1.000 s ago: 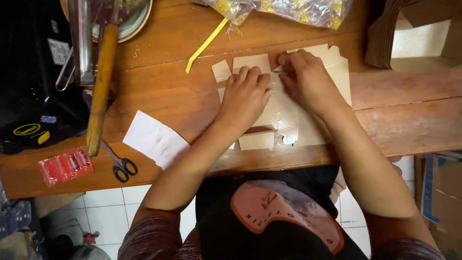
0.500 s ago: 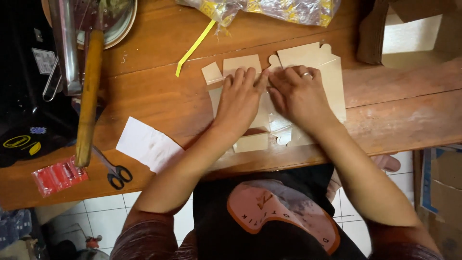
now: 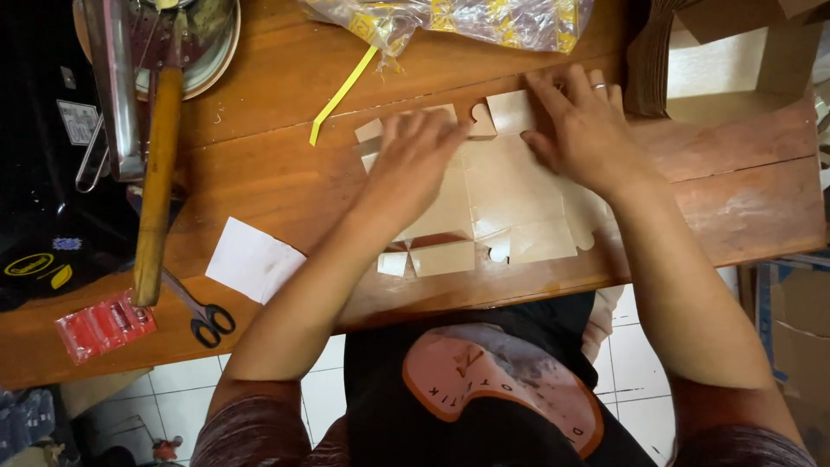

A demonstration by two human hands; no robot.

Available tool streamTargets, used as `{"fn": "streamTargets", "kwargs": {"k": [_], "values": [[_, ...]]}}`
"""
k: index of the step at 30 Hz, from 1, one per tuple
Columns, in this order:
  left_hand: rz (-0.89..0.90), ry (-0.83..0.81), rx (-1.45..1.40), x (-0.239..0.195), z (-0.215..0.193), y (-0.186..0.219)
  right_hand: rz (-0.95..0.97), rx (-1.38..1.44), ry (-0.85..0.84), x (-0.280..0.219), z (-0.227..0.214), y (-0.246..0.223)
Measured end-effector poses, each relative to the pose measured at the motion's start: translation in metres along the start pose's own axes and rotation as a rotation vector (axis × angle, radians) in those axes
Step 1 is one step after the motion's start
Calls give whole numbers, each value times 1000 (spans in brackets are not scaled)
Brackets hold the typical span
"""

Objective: Assembling cardboard containers by folding flaps and interlocking tabs on a wooden table.

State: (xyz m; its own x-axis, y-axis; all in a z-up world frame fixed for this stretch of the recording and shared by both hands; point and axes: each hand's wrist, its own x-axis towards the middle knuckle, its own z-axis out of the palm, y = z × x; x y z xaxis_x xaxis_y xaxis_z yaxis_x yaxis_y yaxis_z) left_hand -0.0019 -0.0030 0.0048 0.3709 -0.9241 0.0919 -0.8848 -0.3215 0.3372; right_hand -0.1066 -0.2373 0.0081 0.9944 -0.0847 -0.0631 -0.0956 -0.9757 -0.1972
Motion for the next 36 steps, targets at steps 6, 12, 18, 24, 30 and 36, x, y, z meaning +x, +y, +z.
{"fn": "streamTargets", "kwargs": {"k": [6, 12, 18, 24, 30, 36], "values": [[95, 130, 28, 16, 37, 11, -154, -246, 223, -5, 11, 6], [-53, 27, -187, 19, 32, 16, -172, -180, 219, -25, 9, -14], [39, 29, 7, 14, 39, 22, -244, -196, 373, -45, 6, -31], [71, -26, -50, 25, 26, 31, -93, -101, 337, -51, 30, -30], [104, 214, 192, 41, 51, 45, -88, 183, 169, -41, 3, 15], [47, 228, 205, 37, 59, 53, -196, -367, 147, -30, -4, 26]]}}
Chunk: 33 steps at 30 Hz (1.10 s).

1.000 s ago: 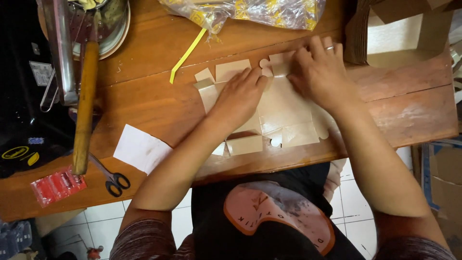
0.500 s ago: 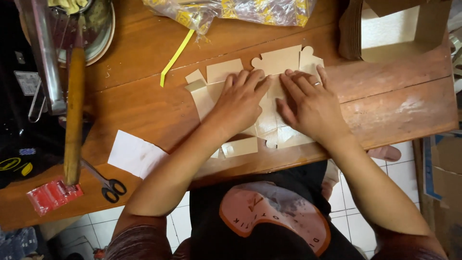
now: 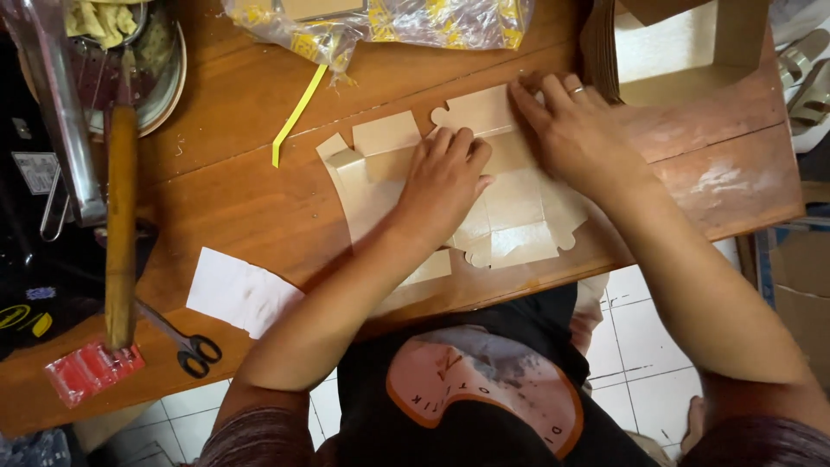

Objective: Assembling cardboard containers by folding flaps and interlocking tabs on a wooden table.

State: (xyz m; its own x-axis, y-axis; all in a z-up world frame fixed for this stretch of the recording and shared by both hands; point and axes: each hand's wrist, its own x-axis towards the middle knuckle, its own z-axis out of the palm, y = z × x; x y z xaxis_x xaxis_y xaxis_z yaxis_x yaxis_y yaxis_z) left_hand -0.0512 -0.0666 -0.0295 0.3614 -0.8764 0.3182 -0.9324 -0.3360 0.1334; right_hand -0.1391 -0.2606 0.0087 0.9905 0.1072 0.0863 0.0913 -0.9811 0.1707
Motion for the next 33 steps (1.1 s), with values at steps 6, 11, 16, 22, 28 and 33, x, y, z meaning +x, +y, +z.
{"fn": "streamTargets", "kwargs": {"k": [6, 11, 16, 22, 28, 33], "values": [[12, -53, 10, -6, -11, -2, 5, 162, -2, 0, -28, -3], [-3, -48, 4, -7, -11, 1, -80, -80, 62, -16, -12, 1], [1, -172, -150, -7, -14, -2, -93, -97, 158, -24, 10, -3], [3, -163, -147, -9, -13, 1, 59, -56, 250, -39, 14, -33], [1, -145, -114, -13, -7, -1, 291, -76, 214, -51, 16, -45], [4, -137, -133, -14, -5, -2, 360, -31, 163, -56, 21, -34]]}}
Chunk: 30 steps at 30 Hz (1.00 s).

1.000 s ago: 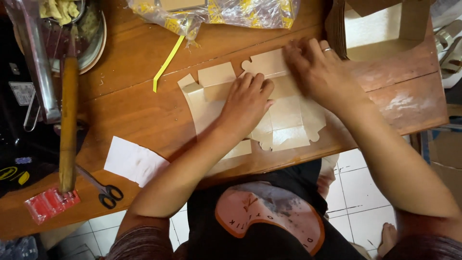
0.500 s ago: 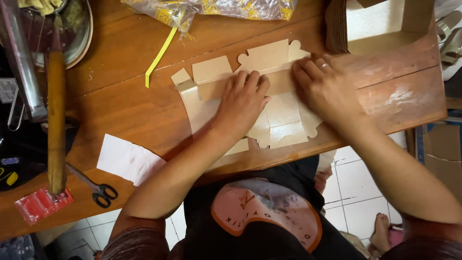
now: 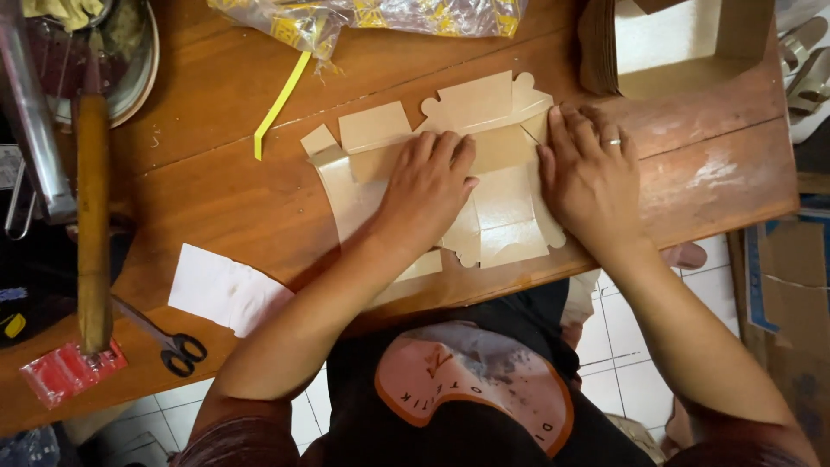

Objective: Assembling cardboard containers by folding flaps and interlocking tabs on a wooden table.

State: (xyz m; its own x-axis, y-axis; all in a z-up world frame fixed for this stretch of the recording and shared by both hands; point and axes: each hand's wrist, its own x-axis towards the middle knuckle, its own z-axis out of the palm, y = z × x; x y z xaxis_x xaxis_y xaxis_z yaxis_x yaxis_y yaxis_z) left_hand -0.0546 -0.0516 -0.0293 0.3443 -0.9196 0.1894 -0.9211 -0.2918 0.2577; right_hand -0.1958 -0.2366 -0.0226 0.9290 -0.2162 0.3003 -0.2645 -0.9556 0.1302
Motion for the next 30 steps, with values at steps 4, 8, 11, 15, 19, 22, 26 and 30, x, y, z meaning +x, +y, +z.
{"fn": "streamTargets", "kwargs": {"k": [4, 8, 11, 15, 19, 22, 26, 30], "values": [[-15, -43, -88, -3, -32, 9, 10, 159, -159, -4, -2, 12], [19, 12, -136, -25, -73, 27, 200, 483, 14, -14, -19, 12], [64, -64, -145, -54, -65, 30, 150, 520, -13, -28, -27, 11], [87, -110, -87, -84, -33, 29, -125, 694, -169, -21, -63, -31], [51, -39, -161, -78, -45, 30, -306, 720, -176, -20, -64, -49], [46, 28, -205, -73, -54, 28, -407, 516, -129, -17, -63, -56], [74, 75, -194, -73, -48, 22, -444, 457, -63, -9, -70, -64], [117, 89, -218, -71, -52, 18, -499, 383, -35, -4, -72, -70]]}}
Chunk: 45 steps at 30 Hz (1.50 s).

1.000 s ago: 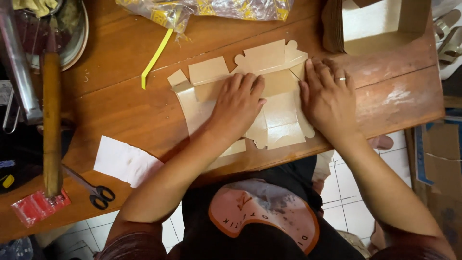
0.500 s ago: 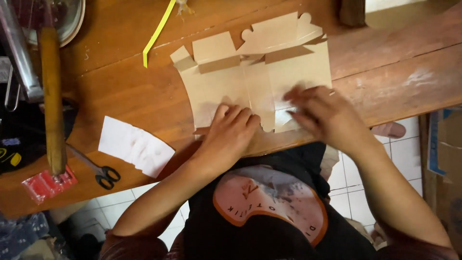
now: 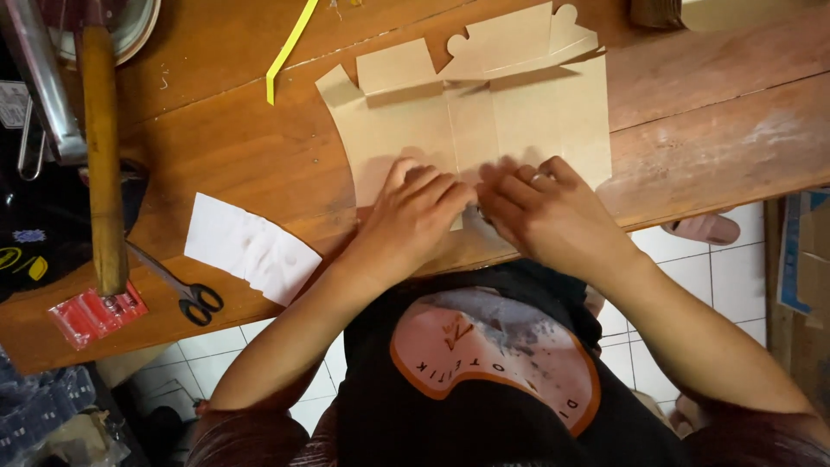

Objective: Assembling cardboard containers by folding flaps and interlocking tabs on a wooden table.

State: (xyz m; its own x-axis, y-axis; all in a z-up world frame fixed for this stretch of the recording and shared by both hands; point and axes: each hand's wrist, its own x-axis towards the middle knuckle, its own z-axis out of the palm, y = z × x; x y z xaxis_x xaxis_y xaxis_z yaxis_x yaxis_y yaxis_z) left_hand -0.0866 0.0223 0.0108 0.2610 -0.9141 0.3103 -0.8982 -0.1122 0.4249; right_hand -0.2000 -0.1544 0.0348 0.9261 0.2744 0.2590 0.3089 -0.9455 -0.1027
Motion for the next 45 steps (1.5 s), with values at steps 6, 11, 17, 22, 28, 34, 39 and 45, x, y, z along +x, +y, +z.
{"fn": "streamTargets", "kwargs": {"k": [6, 11, 17, 22, 28, 34, 39, 45], "values": [[-19, -39, 88, -10, 11, -7, -31, 10, 7, 3, 27, 9], [-90, -60, 67, -11, 11, -4, -38, 33, -22, 13, 23, 16], [-77, -12, 107, -19, 17, -2, 74, 196, -205, 25, 19, 23], [-77, 34, 124, -10, 8, 8, 380, 119, -542, 29, 29, 40], [-108, -86, 221, -16, 26, 19, 515, 34, -644, 26, 38, 47], [-105, -124, 267, -10, 19, 22, 457, 151, -596, 7, 7, 51], [-177, -214, 268, 10, 4, 30, 206, 326, -268, -40, -10, 49], [-153, -61, -1, 24, 21, 21, 202, 117, -254, -61, -6, 39]]}}
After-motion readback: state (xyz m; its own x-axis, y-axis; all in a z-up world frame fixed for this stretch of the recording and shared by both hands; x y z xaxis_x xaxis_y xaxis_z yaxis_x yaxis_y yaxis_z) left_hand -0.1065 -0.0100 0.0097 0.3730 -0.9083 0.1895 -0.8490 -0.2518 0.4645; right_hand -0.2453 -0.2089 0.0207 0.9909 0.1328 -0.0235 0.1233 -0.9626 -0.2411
